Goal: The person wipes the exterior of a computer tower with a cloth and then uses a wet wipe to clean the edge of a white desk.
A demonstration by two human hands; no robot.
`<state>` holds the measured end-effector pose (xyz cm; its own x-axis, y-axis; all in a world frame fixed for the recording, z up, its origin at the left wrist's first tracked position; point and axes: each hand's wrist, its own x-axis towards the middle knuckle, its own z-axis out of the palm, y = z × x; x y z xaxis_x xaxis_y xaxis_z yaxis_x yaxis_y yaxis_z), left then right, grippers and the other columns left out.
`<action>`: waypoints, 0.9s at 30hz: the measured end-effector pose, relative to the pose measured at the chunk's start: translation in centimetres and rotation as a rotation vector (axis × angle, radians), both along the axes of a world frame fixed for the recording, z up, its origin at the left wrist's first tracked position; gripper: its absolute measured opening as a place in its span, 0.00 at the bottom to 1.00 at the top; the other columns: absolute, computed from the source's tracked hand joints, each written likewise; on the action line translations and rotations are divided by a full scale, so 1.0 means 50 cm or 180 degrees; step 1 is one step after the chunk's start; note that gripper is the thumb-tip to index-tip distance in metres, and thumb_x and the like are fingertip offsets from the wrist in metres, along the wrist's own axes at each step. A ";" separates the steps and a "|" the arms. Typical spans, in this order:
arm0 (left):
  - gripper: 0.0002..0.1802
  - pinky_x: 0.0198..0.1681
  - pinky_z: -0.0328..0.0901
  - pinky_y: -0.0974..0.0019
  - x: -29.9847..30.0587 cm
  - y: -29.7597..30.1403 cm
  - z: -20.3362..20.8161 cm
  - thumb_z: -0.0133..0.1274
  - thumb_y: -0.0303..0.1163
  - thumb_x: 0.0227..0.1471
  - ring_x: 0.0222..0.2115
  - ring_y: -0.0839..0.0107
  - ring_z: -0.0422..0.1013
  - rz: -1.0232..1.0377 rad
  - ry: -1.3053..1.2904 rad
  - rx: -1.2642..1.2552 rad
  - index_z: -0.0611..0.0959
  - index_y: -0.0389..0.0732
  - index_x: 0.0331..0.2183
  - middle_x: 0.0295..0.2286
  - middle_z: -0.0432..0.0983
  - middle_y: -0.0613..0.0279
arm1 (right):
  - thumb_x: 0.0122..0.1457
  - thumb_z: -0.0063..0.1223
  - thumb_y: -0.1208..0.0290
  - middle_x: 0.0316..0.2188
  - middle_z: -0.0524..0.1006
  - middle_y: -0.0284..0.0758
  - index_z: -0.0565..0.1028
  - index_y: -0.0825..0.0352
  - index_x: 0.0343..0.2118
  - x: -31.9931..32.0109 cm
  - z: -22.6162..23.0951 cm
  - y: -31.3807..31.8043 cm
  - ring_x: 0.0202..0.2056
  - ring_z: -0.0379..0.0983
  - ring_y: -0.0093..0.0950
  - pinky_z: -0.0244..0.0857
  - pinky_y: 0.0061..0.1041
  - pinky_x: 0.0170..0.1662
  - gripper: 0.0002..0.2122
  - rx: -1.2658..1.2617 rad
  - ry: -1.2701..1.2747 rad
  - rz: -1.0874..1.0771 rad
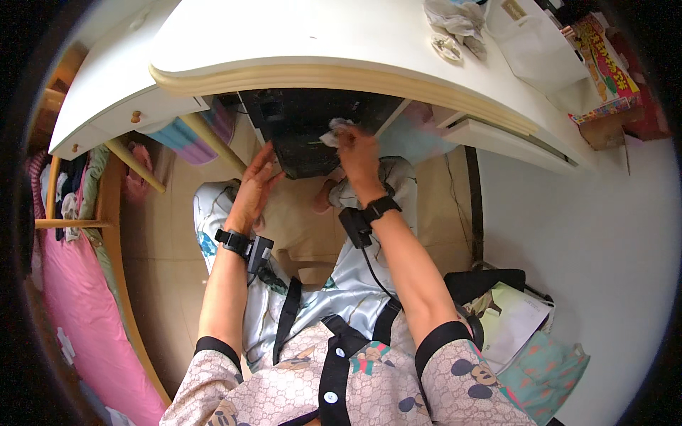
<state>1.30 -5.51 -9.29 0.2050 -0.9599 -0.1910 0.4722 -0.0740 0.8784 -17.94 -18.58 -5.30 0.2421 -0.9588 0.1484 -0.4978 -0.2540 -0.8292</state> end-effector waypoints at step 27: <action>0.29 0.55 0.59 0.65 -0.018 -0.008 0.007 0.41 0.29 0.60 0.58 0.67 0.54 0.0075 -0.0084 0.0100 0.57 0.44 0.62 0.61 0.51 0.60 | 0.56 0.48 0.72 0.35 0.76 0.43 0.77 0.66 0.40 0.154 0.038 0.052 0.39 0.73 0.43 0.68 0.36 0.41 0.11 -0.1012 0.0677 0.1031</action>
<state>0.41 -5.94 -8.95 0.2329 -0.9484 -0.2151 0.4508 -0.0908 0.8880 -10.25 -15.97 -3.38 0.5764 -0.7449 0.3361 -0.5014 -0.6471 -0.5743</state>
